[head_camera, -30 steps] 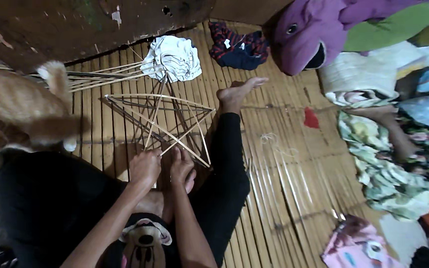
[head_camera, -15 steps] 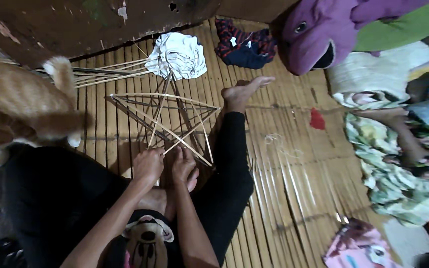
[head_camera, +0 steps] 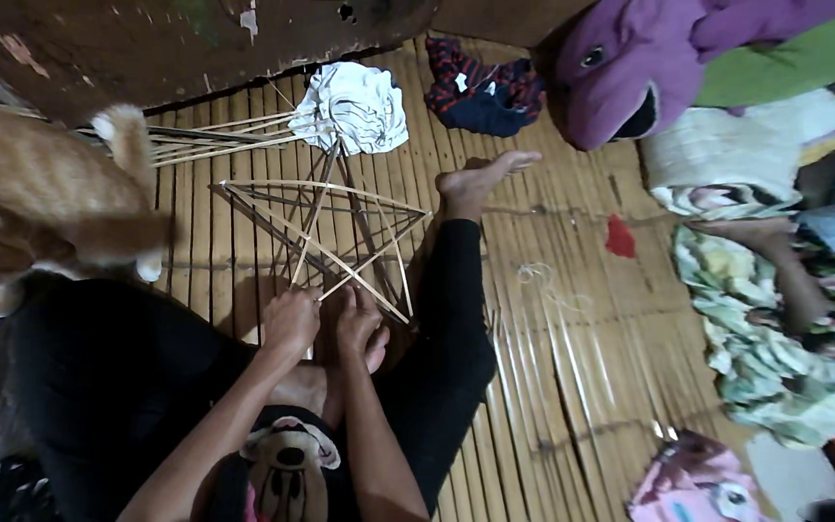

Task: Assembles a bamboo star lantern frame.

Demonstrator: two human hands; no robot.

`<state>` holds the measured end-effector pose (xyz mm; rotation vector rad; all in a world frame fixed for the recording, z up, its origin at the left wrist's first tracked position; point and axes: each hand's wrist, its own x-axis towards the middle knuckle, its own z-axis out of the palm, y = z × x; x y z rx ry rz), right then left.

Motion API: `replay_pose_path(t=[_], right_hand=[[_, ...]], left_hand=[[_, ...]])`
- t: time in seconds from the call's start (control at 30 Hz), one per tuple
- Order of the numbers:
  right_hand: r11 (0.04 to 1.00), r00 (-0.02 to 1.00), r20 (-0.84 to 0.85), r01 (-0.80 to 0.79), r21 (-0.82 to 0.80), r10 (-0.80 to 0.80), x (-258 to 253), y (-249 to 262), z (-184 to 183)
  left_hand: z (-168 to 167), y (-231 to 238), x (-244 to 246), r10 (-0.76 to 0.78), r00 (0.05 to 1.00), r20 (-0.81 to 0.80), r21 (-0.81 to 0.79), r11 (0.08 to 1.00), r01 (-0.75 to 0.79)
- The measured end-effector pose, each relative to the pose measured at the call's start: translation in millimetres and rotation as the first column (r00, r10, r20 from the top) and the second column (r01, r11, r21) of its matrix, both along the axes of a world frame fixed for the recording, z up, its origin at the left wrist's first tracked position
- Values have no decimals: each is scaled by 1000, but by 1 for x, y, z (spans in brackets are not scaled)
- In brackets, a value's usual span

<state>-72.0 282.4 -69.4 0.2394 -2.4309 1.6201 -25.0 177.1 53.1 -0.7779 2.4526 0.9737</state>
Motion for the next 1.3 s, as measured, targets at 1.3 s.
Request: replay_pose_path(t=[1.3], right_hand=[[945,998,56,-52,324,36,-13,-18,3]], left_hand=[[-37,-2,-70,653,729,204,695,427,-578]])
